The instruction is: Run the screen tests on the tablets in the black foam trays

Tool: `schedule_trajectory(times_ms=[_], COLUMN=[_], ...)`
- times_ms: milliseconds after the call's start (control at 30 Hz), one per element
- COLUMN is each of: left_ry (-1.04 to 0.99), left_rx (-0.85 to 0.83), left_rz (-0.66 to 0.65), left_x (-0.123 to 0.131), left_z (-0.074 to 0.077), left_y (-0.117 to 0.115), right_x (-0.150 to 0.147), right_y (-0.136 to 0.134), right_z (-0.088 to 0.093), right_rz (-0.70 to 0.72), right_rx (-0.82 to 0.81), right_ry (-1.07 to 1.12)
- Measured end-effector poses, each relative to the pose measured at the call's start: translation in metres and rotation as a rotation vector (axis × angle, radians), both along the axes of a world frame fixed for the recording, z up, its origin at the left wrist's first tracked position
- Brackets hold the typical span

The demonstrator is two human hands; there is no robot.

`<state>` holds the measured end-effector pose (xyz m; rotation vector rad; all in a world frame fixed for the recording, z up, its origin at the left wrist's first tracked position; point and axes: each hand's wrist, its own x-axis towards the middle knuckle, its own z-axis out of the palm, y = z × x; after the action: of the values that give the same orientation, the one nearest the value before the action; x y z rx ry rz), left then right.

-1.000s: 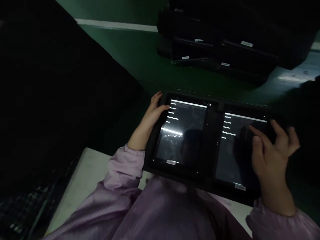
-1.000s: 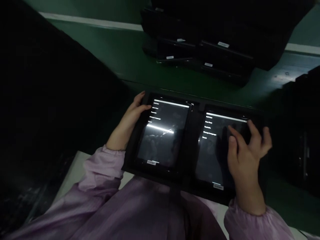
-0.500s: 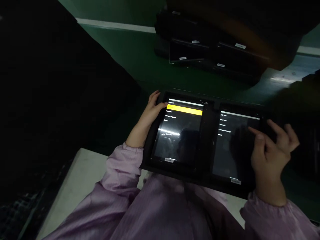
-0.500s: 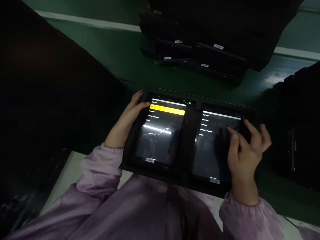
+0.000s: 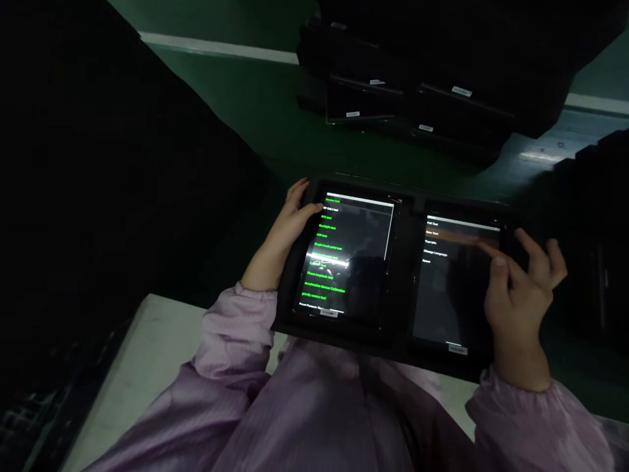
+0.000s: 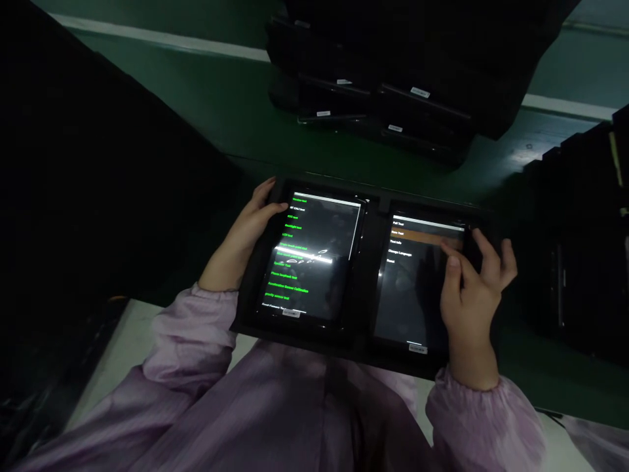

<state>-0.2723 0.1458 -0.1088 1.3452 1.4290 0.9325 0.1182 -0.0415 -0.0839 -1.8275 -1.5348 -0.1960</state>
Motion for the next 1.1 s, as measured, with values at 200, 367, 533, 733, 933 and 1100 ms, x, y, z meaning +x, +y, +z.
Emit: schedule_trajectory(times_ms=[200,367,533,733,933,1100], left_ry=[-0.029,-0.020,-0.026,-0.029,0.124,0.193], left_rx=[-0.014,-0.036,-0.069,-0.079,-0.052,-0.003], left_rz=[0.009,-0.051,-0.091,-0.066,-0.107,-0.094], left_x=[0.000,-0.006,-0.012,-0.009,-0.005,0.000], left_z=[0.004,0.017,0.018,0.014,0.010,0.006], left_y=[-0.010,-0.046,-0.063,-0.060,-0.048,-0.035], right_x=[-0.005,-0.011,-0.010,-0.002,-0.004,-0.011], right_y=[0.001,-0.002,-0.005,-0.006,-0.004,0.004], right_z=[0.008,0.016,0.013,0.008,0.011,0.016], right_rz=[0.036,0.158,0.211,0.227,0.131,0.086], right_rx=[0.025,0.016,-0.042,-0.052,0.030,0.081], right_ry=[-0.001,0.018,0.009,-0.054,-0.006,0.035])
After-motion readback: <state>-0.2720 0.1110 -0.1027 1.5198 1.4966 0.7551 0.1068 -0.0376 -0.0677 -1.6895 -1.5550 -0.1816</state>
